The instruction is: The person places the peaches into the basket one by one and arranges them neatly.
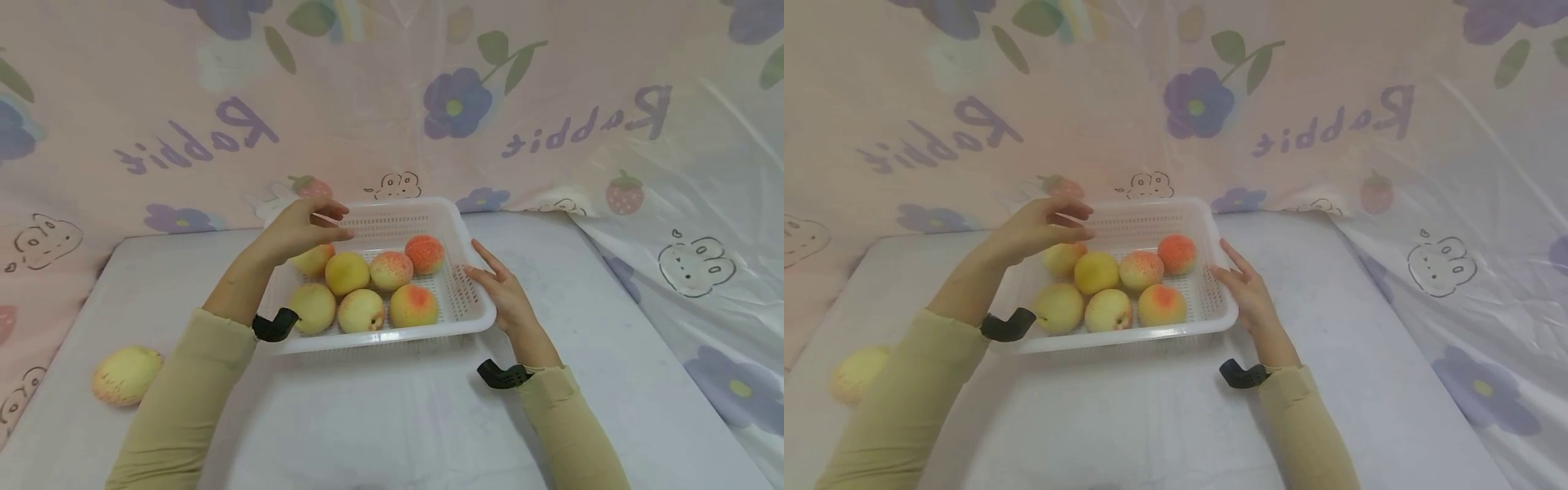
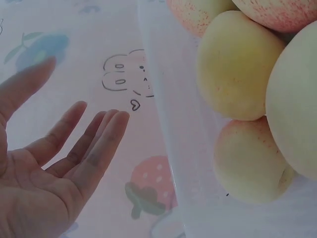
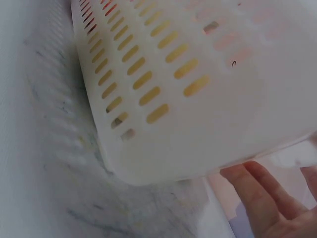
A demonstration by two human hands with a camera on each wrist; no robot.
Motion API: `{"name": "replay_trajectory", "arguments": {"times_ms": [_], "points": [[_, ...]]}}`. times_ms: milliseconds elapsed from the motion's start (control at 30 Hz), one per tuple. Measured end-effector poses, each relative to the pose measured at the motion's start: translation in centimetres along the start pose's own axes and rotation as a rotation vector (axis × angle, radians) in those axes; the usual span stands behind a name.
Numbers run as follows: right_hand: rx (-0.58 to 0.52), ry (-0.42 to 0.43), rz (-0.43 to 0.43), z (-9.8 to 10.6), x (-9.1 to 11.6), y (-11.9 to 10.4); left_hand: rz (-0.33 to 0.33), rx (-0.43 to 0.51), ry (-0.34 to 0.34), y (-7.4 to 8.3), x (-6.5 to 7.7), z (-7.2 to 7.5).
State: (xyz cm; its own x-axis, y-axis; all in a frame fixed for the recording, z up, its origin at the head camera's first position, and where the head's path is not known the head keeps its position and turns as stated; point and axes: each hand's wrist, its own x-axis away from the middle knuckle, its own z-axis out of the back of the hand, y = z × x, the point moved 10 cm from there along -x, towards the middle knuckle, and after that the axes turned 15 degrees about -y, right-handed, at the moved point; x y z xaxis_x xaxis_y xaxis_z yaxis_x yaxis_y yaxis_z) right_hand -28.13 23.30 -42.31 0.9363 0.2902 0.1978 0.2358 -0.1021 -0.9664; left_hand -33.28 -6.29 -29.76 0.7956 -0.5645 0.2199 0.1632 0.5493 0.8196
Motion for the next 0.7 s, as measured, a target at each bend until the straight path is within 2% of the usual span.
{"name": "replay_trajectory", "arguments": {"times_ms": [467,700], "points": [[-0.010,-0.017,0.019,-0.2,0.0,-0.2,0.050,0.057,-0.008,-2.0,3.1,1.2],[-0.006,-0.015,0.010,-0.3,0.1,-0.2,0.066,0.058,0.032,-3.2,4.5,1.9]]}}
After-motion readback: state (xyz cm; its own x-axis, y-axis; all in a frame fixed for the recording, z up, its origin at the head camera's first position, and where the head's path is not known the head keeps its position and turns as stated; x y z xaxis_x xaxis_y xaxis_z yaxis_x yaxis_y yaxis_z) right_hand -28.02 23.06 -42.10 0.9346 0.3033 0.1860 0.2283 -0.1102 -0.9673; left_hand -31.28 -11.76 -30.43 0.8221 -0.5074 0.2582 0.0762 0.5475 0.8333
